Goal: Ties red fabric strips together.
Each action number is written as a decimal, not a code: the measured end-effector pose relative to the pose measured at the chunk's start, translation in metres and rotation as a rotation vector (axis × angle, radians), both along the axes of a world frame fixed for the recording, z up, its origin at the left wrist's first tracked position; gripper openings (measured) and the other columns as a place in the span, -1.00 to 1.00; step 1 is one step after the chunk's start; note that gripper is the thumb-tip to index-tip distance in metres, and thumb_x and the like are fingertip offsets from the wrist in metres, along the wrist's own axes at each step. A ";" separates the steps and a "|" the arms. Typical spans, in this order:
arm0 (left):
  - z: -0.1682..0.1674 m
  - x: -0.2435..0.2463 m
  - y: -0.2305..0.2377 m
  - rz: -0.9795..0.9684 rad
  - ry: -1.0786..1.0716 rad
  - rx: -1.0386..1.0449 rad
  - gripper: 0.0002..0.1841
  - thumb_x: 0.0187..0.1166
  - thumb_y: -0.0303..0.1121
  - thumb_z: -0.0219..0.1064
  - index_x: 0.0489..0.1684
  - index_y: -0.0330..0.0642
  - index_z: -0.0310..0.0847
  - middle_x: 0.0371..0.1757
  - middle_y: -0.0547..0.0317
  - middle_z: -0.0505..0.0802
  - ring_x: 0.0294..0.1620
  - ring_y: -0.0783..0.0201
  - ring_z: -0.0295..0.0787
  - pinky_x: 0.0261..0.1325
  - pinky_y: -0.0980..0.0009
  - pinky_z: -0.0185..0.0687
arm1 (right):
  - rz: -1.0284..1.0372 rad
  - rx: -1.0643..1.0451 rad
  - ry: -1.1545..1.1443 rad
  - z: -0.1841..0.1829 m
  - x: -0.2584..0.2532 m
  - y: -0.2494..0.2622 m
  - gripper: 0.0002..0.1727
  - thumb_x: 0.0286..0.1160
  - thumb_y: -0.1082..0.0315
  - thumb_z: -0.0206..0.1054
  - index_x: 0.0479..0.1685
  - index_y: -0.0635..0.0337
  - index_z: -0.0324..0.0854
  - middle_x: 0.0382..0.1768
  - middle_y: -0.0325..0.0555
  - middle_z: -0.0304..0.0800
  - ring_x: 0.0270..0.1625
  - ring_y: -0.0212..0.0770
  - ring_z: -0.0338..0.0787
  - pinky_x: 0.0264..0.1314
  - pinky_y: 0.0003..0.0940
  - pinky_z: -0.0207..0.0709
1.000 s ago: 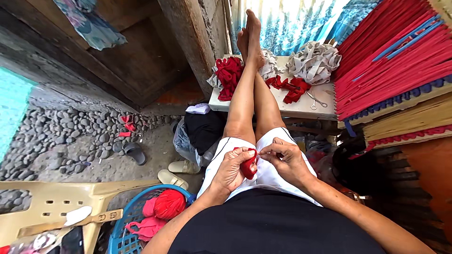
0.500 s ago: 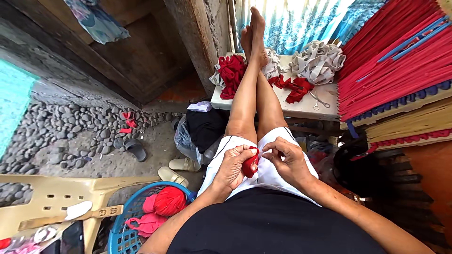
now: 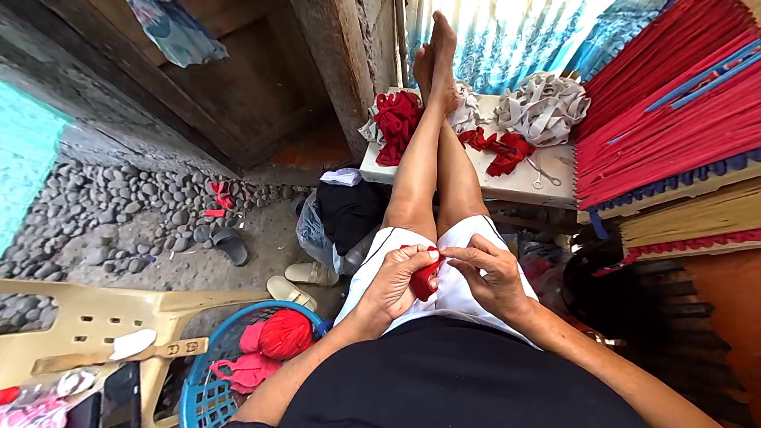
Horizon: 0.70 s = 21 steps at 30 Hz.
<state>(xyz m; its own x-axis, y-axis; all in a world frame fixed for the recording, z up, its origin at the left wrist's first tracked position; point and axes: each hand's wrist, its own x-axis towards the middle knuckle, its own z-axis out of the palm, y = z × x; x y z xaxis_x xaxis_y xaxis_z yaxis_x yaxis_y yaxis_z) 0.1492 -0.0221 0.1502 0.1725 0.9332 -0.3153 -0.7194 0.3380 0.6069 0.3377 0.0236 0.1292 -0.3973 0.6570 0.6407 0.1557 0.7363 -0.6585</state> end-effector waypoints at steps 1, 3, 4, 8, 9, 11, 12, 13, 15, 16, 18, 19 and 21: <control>-0.001 0.000 0.000 -0.003 -0.006 0.008 -0.89 0.58 -0.60 0.29 -0.35 -0.35 0.68 -0.49 0.03 0.74 -0.56 0.34 0.68 -0.42 0.47 0.71 | 0.001 -0.010 0.010 0.000 0.000 0.000 -0.82 0.51 0.50 0.40 -0.03 0.26 0.87 -0.43 -0.16 0.56 -0.40 -0.44 0.53 -0.31 -0.59 0.51; -0.002 0.000 0.000 -0.009 -0.012 0.025 -0.90 0.58 -0.59 0.30 -0.32 -0.36 0.70 -0.48 0.02 0.75 -0.55 0.33 0.70 -0.38 0.45 0.74 | 0.000 -0.037 0.033 -0.001 0.000 0.000 -0.82 0.49 0.51 0.41 -0.04 0.27 0.87 -0.44 -0.17 0.56 -0.39 -0.44 0.54 -0.29 -0.59 0.51; -0.002 0.000 0.000 -0.011 -0.009 0.032 -0.91 0.58 -0.60 0.30 -0.31 -0.37 0.71 -0.47 0.02 0.76 -0.54 0.32 0.71 -0.36 0.44 0.75 | 0.002 -0.054 0.041 -0.001 0.000 0.000 -0.82 0.48 0.52 0.41 -0.05 0.27 0.87 -0.43 -0.17 0.57 -0.39 -0.44 0.54 -0.28 -0.59 0.52; -0.002 0.001 -0.001 -0.001 0.036 0.044 -0.91 0.55 -0.63 0.30 -0.32 -0.37 0.72 -0.47 0.03 0.78 -0.55 0.33 0.72 -0.37 0.43 0.77 | 0.013 -0.122 0.085 -0.002 -0.001 -0.002 -0.85 0.46 0.53 0.43 -0.09 0.29 0.87 -0.44 -0.18 0.59 -0.37 -0.44 0.58 -0.26 -0.57 0.55; -0.003 0.001 -0.001 0.001 0.042 0.047 -0.91 0.55 -0.63 0.30 -0.33 -0.37 0.72 -0.47 0.02 0.78 -0.55 0.33 0.72 -0.36 0.43 0.77 | 0.018 -0.152 0.098 -0.002 -0.002 -0.002 -0.85 0.45 0.54 0.43 -0.10 0.29 0.87 -0.43 -0.18 0.60 -0.37 -0.44 0.59 -0.26 -0.57 0.57; -0.004 0.002 -0.001 0.001 0.049 0.053 -0.91 0.56 -0.63 0.30 -0.31 -0.38 0.71 -0.46 0.01 0.78 -0.54 0.31 0.73 -0.36 0.42 0.78 | 0.028 -0.224 0.129 -0.002 -0.002 -0.003 -0.86 0.43 0.55 0.45 -0.11 0.28 0.87 -0.43 -0.18 0.64 -0.38 -0.42 0.61 -0.27 -0.56 0.59; -0.005 0.002 -0.001 0.002 0.055 0.057 -0.91 0.55 -0.63 0.31 -0.31 -0.38 0.72 -0.46 0.00 0.78 -0.54 0.31 0.73 -0.36 0.42 0.78 | 0.029 -0.253 0.143 -0.003 -0.002 -0.003 -0.85 0.42 0.56 0.45 -0.12 0.28 0.87 -0.44 -0.18 0.65 -0.39 -0.42 0.63 -0.29 -0.55 0.61; -0.005 0.002 -0.001 0.003 0.062 0.061 -0.91 0.55 -0.64 0.31 -0.31 -0.38 0.72 -0.46 0.00 0.78 -0.54 0.32 0.73 -0.37 0.42 0.78 | 0.032 -0.277 0.152 -0.003 -0.003 -0.003 -0.85 0.41 0.57 0.46 -0.11 0.27 0.87 -0.44 -0.17 0.66 -0.40 -0.40 0.65 -0.30 -0.54 0.64; -0.006 0.002 -0.001 0.005 0.096 0.072 -0.92 0.55 -0.63 0.32 -0.31 -0.39 0.72 -0.47 0.00 0.79 -0.54 0.32 0.74 -0.38 0.42 0.78 | 0.037 -0.329 0.158 -0.004 -0.002 -0.002 -0.83 0.40 0.58 0.47 -0.11 0.25 0.88 -0.42 -0.15 0.69 -0.41 -0.37 0.70 -0.32 -0.51 0.70; -0.006 0.003 -0.002 0.010 0.124 0.080 -0.92 0.55 -0.63 0.32 -0.30 -0.39 0.73 -0.46 0.00 0.79 -0.55 0.32 0.74 -0.39 0.42 0.78 | 0.034 -0.353 0.155 -0.004 -0.002 -0.002 -0.83 0.40 0.58 0.47 -0.11 0.24 0.89 -0.43 -0.14 0.70 -0.41 -0.36 0.70 -0.33 -0.50 0.70; -0.006 0.004 -0.002 0.040 0.193 0.099 -0.92 0.54 -0.64 0.34 -0.30 -0.42 0.75 -0.46 -0.02 0.82 -0.56 0.32 0.76 -0.42 0.43 0.78 | 0.024 -0.386 0.142 -0.005 -0.001 -0.003 -0.83 0.40 0.57 0.48 -0.10 0.23 0.89 -0.43 -0.14 0.71 -0.42 -0.35 0.71 -0.34 -0.49 0.71; -0.006 0.005 -0.002 0.056 0.225 0.107 -0.92 0.54 -0.65 0.34 -0.30 -0.43 0.75 -0.47 -0.02 0.82 -0.57 0.32 0.76 -0.44 0.43 0.78 | 0.019 -0.393 0.136 -0.005 -0.002 -0.003 -0.83 0.40 0.56 0.48 -0.10 0.23 0.90 -0.44 -0.14 0.70 -0.43 -0.36 0.70 -0.34 -0.49 0.71; -0.007 0.006 -0.002 0.076 0.260 0.121 -0.93 0.54 -0.65 0.34 -0.30 -0.44 0.75 -0.48 -0.02 0.82 -0.58 0.32 0.76 -0.44 0.44 0.78 | 0.015 -0.402 0.126 -0.005 -0.002 -0.003 -0.83 0.39 0.57 0.49 -0.10 0.24 0.90 -0.44 -0.14 0.69 -0.44 -0.36 0.70 -0.35 -0.50 0.71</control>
<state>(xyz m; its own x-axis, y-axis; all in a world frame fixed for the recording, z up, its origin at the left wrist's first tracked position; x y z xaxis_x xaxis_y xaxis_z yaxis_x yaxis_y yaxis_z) 0.1557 -0.0239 0.1428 0.0290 0.9739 -0.2250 -0.5549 0.2029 0.8068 0.3361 0.0211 0.1239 -0.3435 0.8595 0.3786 0.0467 0.4182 -0.9071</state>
